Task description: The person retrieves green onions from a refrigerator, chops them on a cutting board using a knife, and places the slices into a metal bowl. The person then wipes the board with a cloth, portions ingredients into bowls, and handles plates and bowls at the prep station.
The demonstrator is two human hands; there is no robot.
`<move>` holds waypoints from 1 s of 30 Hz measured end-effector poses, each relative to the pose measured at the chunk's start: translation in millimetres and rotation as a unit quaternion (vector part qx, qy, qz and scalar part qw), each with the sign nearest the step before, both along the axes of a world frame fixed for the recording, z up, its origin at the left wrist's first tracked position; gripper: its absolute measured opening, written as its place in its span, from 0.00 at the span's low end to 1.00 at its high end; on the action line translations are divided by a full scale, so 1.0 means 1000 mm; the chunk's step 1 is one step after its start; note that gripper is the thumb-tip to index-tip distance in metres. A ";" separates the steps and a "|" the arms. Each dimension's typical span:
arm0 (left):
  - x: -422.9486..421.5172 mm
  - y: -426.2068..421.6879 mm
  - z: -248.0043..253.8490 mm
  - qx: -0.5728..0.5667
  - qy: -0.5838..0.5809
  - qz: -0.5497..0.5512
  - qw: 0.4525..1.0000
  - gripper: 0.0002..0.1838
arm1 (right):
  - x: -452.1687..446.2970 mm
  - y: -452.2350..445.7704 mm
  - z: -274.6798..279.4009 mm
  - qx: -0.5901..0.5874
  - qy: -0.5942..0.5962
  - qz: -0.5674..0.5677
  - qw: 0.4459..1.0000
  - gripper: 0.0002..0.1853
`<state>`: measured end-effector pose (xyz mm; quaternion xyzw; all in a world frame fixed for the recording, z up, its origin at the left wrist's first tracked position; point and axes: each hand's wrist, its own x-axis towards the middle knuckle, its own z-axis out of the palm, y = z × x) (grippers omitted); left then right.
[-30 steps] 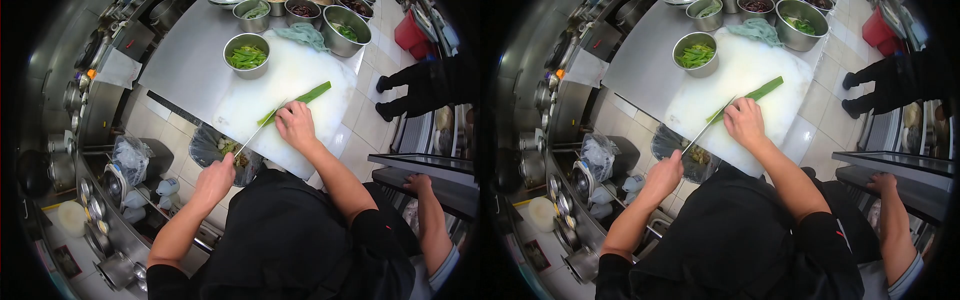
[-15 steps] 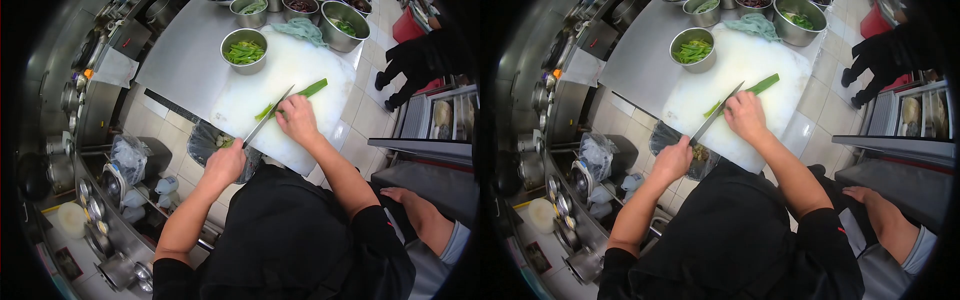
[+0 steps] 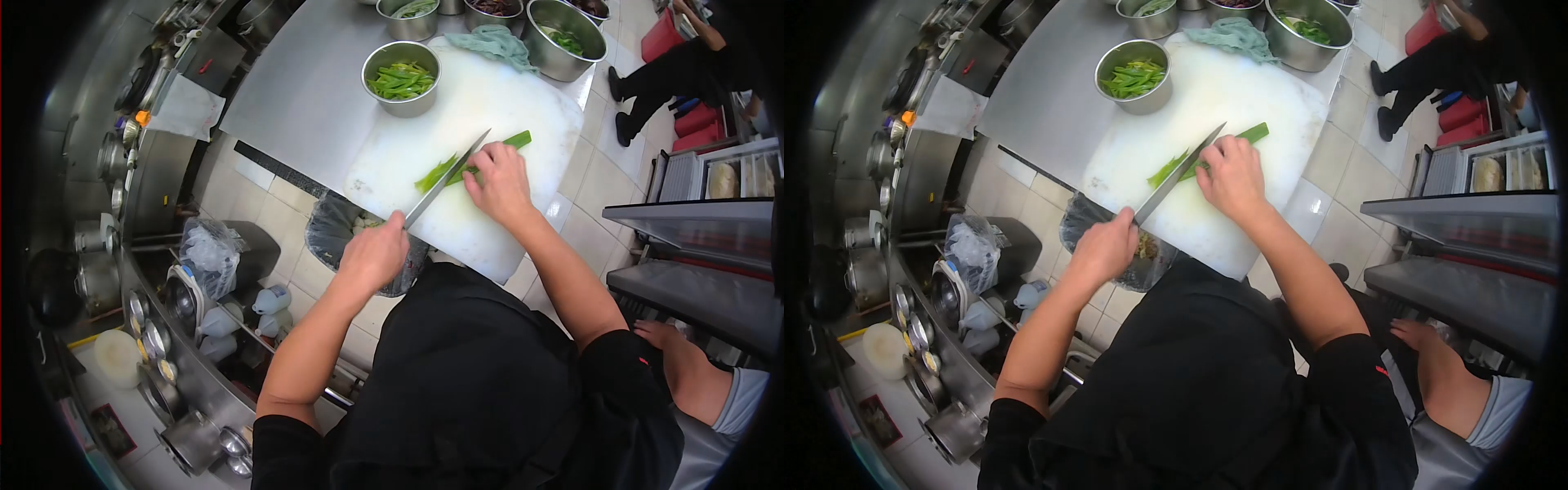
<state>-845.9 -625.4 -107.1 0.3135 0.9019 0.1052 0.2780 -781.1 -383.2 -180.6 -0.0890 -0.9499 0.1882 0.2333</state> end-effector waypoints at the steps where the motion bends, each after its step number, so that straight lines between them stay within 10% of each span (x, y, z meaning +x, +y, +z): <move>1: -0.007 0.007 0.004 -0.005 -0.002 -0.005 1.000 0.10 | 0.002 0.004 0.004 0.001 -0.011 -0.018 1.000 0.09; 30: -0.013 0.026 0.001 -0.033 0.017 -0.032 0.999 0.11 | 0.009 0.012 -0.003 -0.026 0.013 -0.044 0.999 0.08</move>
